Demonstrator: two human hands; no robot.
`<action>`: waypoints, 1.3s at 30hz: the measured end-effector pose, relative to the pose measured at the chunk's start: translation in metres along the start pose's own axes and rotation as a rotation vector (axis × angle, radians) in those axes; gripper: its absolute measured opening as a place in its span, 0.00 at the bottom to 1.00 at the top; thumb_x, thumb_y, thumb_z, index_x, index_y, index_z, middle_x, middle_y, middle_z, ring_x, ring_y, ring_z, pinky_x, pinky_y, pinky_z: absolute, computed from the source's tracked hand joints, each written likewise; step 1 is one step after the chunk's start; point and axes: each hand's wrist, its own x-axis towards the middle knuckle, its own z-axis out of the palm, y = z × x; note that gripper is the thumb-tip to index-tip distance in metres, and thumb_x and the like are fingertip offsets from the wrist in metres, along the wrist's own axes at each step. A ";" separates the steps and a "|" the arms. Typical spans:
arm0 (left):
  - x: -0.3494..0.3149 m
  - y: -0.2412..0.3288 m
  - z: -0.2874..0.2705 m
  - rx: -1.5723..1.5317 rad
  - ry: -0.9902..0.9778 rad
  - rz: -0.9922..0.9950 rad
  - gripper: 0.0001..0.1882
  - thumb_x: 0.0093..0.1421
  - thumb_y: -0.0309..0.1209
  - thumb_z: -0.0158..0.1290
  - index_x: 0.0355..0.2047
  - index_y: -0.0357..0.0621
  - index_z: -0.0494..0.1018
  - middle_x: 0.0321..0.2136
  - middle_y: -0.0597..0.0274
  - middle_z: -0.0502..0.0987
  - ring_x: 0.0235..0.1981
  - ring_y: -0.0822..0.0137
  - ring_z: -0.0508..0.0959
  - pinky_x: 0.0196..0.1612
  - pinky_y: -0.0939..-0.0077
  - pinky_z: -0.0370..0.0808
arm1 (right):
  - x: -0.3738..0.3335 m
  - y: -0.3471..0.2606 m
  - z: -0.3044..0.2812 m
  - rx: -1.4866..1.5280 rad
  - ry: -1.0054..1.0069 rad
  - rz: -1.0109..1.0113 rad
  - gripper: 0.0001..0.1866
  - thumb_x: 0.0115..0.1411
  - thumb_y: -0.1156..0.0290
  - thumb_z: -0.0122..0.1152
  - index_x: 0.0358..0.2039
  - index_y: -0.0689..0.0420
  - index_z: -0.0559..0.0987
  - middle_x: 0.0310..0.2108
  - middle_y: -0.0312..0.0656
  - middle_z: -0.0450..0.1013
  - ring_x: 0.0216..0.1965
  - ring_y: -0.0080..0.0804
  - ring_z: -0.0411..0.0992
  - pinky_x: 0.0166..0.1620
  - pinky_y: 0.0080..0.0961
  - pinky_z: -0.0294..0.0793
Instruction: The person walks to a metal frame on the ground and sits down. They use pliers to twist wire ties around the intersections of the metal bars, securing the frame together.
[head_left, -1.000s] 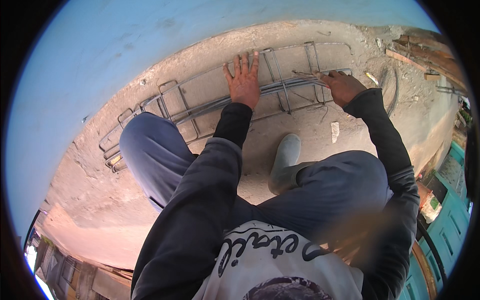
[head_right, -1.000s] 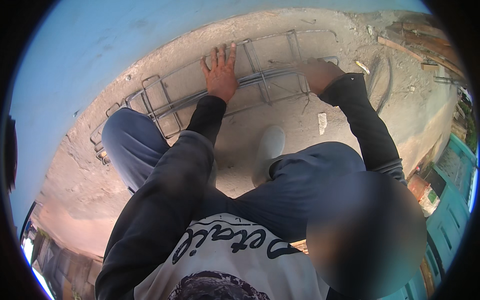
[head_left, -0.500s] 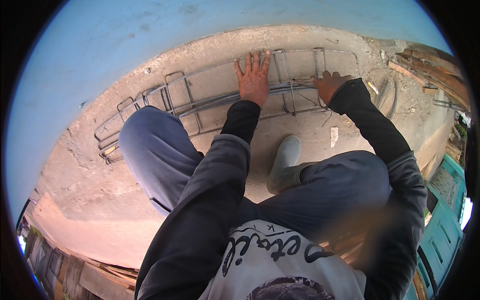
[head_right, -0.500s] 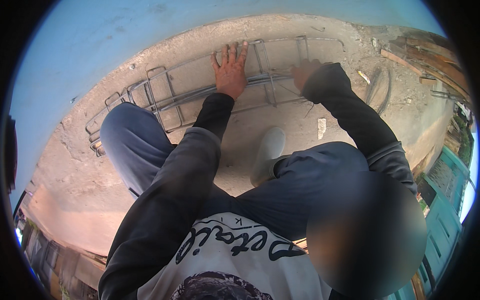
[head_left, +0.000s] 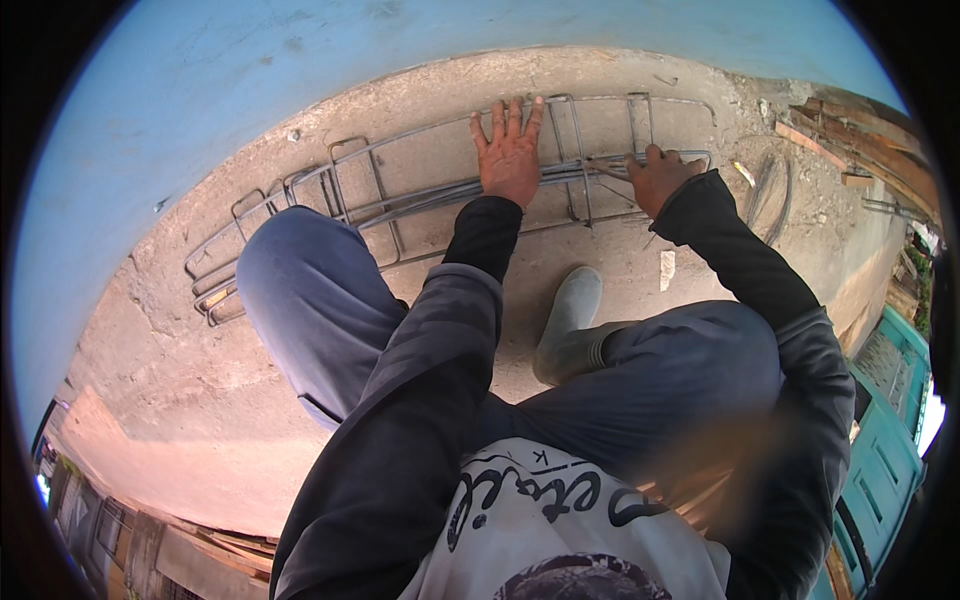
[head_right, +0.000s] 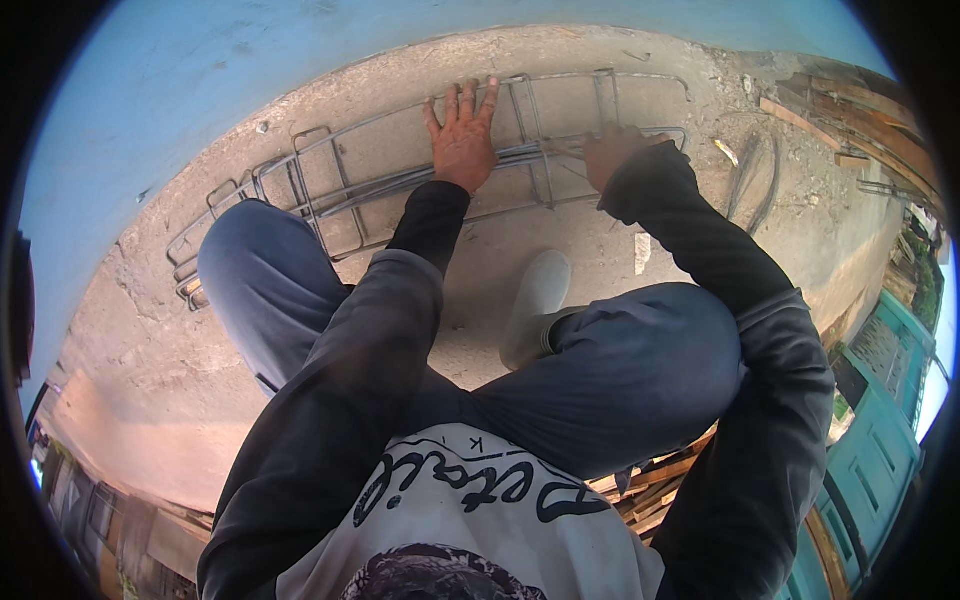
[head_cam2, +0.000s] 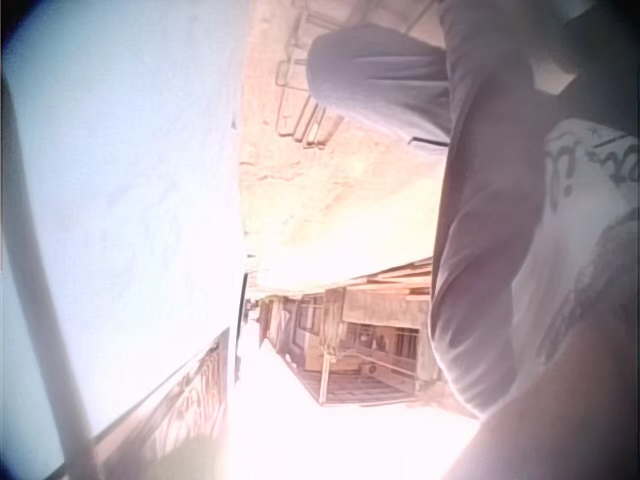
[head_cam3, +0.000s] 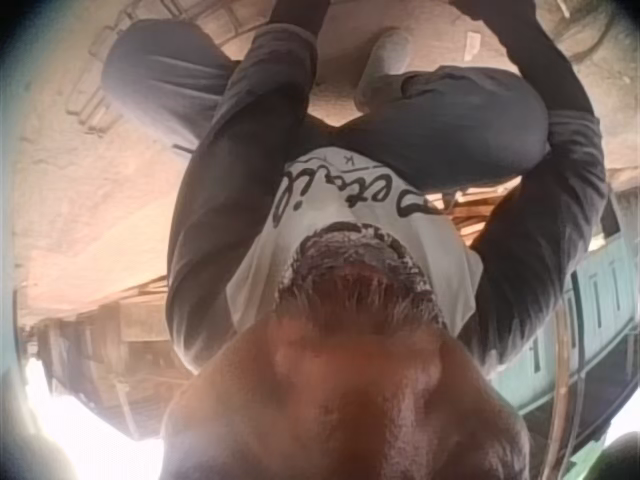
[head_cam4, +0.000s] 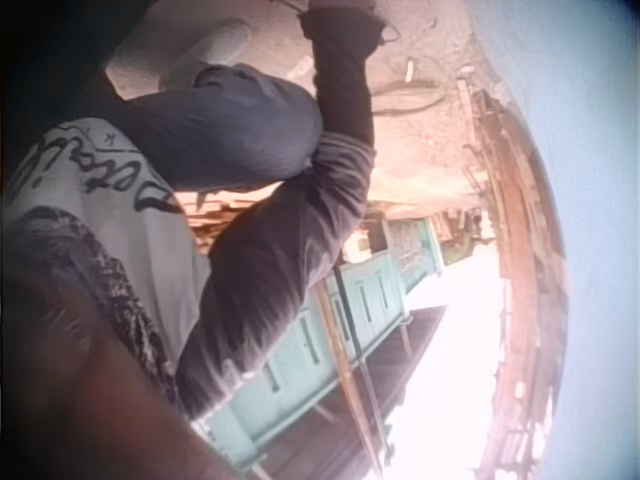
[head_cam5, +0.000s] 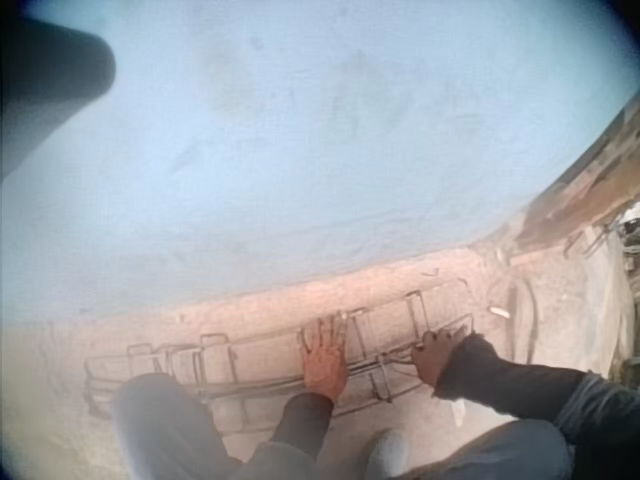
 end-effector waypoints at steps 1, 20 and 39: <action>0.001 0.002 -0.003 -0.005 0.007 0.002 0.53 0.53 0.22 0.60 0.75 0.64 0.46 0.72 0.59 0.53 0.74 0.53 0.49 0.74 0.37 0.38 | 0.001 0.001 0.003 0.022 0.018 -0.004 0.26 0.68 0.66 0.48 0.66 0.49 0.68 0.56 0.50 0.66 0.60 0.51 0.69 0.54 0.61 0.74; 0.001 0.005 -0.002 0.027 0.003 -0.029 0.56 0.50 0.26 0.64 0.75 0.65 0.45 0.71 0.60 0.54 0.74 0.54 0.49 0.74 0.39 0.39 | 0.038 0.051 0.017 1.210 -0.773 0.124 0.18 0.70 0.55 0.55 0.40 0.59 0.70 0.25 0.44 0.73 0.21 0.38 0.75 0.22 0.39 0.76; 0.001 0.005 -0.007 0.007 -0.031 -0.034 0.58 0.49 0.29 0.68 0.75 0.65 0.44 0.72 0.61 0.53 0.74 0.54 0.49 0.74 0.40 0.39 | -0.019 0.046 0.002 0.193 0.095 -0.174 0.23 0.66 0.49 0.55 0.51 0.53 0.77 0.34 0.51 0.78 0.40 0.52 0.78 0.44 0.47 0.76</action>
